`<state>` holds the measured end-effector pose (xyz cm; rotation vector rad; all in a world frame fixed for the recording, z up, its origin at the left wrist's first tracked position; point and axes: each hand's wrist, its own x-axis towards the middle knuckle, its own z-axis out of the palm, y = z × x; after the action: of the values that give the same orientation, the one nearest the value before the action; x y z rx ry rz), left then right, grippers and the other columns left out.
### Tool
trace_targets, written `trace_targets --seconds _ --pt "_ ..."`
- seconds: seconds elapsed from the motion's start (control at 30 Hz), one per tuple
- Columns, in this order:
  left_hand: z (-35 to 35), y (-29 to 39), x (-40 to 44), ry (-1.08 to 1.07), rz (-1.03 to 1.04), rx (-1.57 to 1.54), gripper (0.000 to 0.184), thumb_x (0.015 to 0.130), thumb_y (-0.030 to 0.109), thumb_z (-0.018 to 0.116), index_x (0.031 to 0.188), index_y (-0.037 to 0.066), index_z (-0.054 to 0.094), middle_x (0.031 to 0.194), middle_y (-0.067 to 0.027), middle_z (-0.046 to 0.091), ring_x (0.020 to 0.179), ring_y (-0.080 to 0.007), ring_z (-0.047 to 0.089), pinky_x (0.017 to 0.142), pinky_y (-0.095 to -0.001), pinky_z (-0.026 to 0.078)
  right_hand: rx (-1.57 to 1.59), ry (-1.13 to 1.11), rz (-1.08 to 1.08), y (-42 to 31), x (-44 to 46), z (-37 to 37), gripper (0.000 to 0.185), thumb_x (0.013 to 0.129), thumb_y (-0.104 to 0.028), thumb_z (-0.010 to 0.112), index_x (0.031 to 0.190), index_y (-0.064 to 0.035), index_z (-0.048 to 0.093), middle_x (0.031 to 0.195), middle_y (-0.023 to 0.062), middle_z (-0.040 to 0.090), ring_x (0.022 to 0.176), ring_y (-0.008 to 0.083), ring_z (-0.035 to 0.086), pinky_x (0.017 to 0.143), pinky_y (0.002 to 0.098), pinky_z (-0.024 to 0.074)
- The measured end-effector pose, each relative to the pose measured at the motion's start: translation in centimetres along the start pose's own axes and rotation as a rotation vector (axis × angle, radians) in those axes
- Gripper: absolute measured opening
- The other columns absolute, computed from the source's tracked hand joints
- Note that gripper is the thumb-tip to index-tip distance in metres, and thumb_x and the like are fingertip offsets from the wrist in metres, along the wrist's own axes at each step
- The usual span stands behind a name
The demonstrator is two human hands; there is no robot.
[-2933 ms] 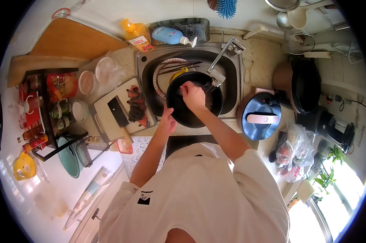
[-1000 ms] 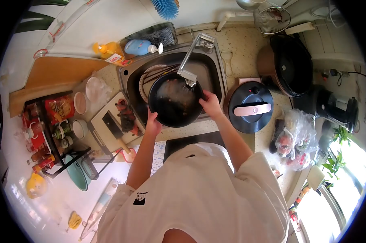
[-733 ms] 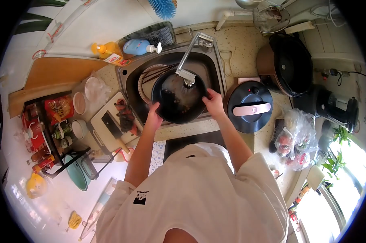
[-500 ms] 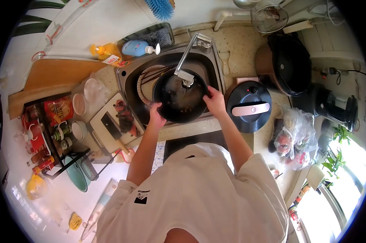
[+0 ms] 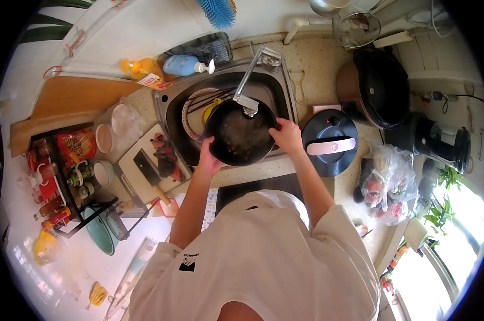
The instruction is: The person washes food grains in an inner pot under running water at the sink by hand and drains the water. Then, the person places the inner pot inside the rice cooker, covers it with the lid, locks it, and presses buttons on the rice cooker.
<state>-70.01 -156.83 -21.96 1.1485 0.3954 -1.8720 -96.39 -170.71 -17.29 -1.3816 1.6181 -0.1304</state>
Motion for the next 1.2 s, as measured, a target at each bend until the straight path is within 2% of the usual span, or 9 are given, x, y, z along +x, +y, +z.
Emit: trace_targets --seconds 0.1,0.2,0.23,0.33,0.53,0.63,0.83,0.93,1.2 --pt "-0.3 1.0 -0.9 0.087 -0.06 0.103 0.078 0.088 0.056 0.059 0.15 0.009 0.045 0.148 -0.0175 0.053 0.133 -0.0396 0.052 0.109 -0.0645 0.04 0.132 -0.013 0.028 1.2 0.0 1.5 0.037 0.083 -0.017 0.071 0.116 -0.001 0.073 0.078 0.0118 0.073 0.064 0.0183 0.071 0.062 0.0334 0.0569" --pt "0.3 1.8 -2.1 0.128 -0.018 0.161 0.078 0.088 0.055 0.06 0.149 0.009 0.045 0.146 -0.0169 0.055 0.131 -0.0398 0.053 0.106 -0.0657 0.042 0.387 -0.083 0.092 3.0 0.2 3.4 0.044 0.087 -0.009 0.069 0.129 0.0042 0.065 0.082 0.0029 0.069 0.066 0.0108 0.063 0.055 0.0263 0.0511" --pt "0.4 2.1 -2.5 0.136 0.007 0.176 0.077 0.088 0.054 0.06 0.149 0.009 0.045 0.145 -0.0167 0.055 0.13 -0.0397 0.053 0.106 -0.0658 0.042 0.443 -0.097 0.116 3.4 0.1 3.9 0.043 0.088 -0.006 0.067 0.131 0.0017 0.064 0.084 0.0003 0.068 0.068 0.009 0.061 0.055 0.0251 0.0488" --pt "0.0 2.6 -2.7 0.21 0.084 0.217 0.078 0.086 0.031 0.06 0.159 0.017 0.036 0.14 -0.01 0.057 0.117 -0.0326 0.064 0.085 -0.0528 0.059 0.543 -0.085 0.163 4.0 -0.5 5.0 0.038 0.086 -0.005 0.066 0.124 0.0003 0.068 0.086 0.0032 0.071 0.07 0.0108 0.066 0.056 0.0258 0.0534" --pt "-1.3 2.3 -2.7 -0.049 0.466 0.179 0.088 0.078 0.002 0.051 0.163 0.016 0.03 0.147 -0.0092 0.052 0.127 -0.0256 0.058 0.1 -0.0385 0.054 0.647 -0.141 0.122 4.9 -0.7 6.2 0.034 0.088 -0.001 0.066 0.123 -0.0026 0.069 0.09 0.0021 0.073 0.074 0.0097 0.066 0.06 0.0243 0.053" --pt "-1.7 2.0 -2.3 -0.088 0.468 0.109 0.09 0.076 0.0 0.05 0.163 0.015 0.029 0.149 -0.0093 0.051 0.132 -0.0249 0.054 0.107 -0.0349 0.048 0.623 -0.128 0.114 4.1 -0.7 5.8 0.033 0.089 0.0 0.066 0.121 -0.0027 0.07 0.091 0.002 0.073 0.076 0.0095 0.066 0.062 0.0243 0.0527" --pt "-2.8 1.1 -1.1 -0.095 0.453 0.02 0.09 0.073 0.0 0.049 0.161 0.012 0.031 0.149 -0.0095 0.052 0.134 -0.0254 0.052 0.112 -0.037 0.043 0.62 -0.109 0.088 3.2 -0.6 5.5 0.035 0.088 0.002 0.065 0.122 -0.0029 0.07 0.092 0.0007 0.073 0.077 0.0083 0.065 0.062 0.0235 0.0506" --pt "-3.3 0.8 -0.5 -0.125 0.463 0.056 0.086 0.077 0.003 0.049 0.16 0.015 0.028 0.147 -0.0125 0.051 0.133 -0.031 0.052 0.109 -0.0443 0.05 0.612 -0.106 0.092 2.9 -0.8 5.2 0.036 0.088 0.002 0.065 0.123 -0.0029 0.07 0.092 0.0002 0.072 0.077 0.0082 0.064 0.062 0.0233 0.05" --pt "-4.0 0.1 0.4 -0.087 0.411 -0.008 0.074 0.08 0.005 0.051 0.153 0.01 0.038 0.14 -0.0133 0.056 0.124 -0.0316 0.059 0.105 -0.0445 0.052 0.62 -0.038 0.089 2.3 -1.5 4.9 0.037 0.088 0.002 0.066 0.125 -0.0022 0.069 0.094 0.0004 0.072 0.078 0.0085 0.064 0.062 0.0235 0.0499"
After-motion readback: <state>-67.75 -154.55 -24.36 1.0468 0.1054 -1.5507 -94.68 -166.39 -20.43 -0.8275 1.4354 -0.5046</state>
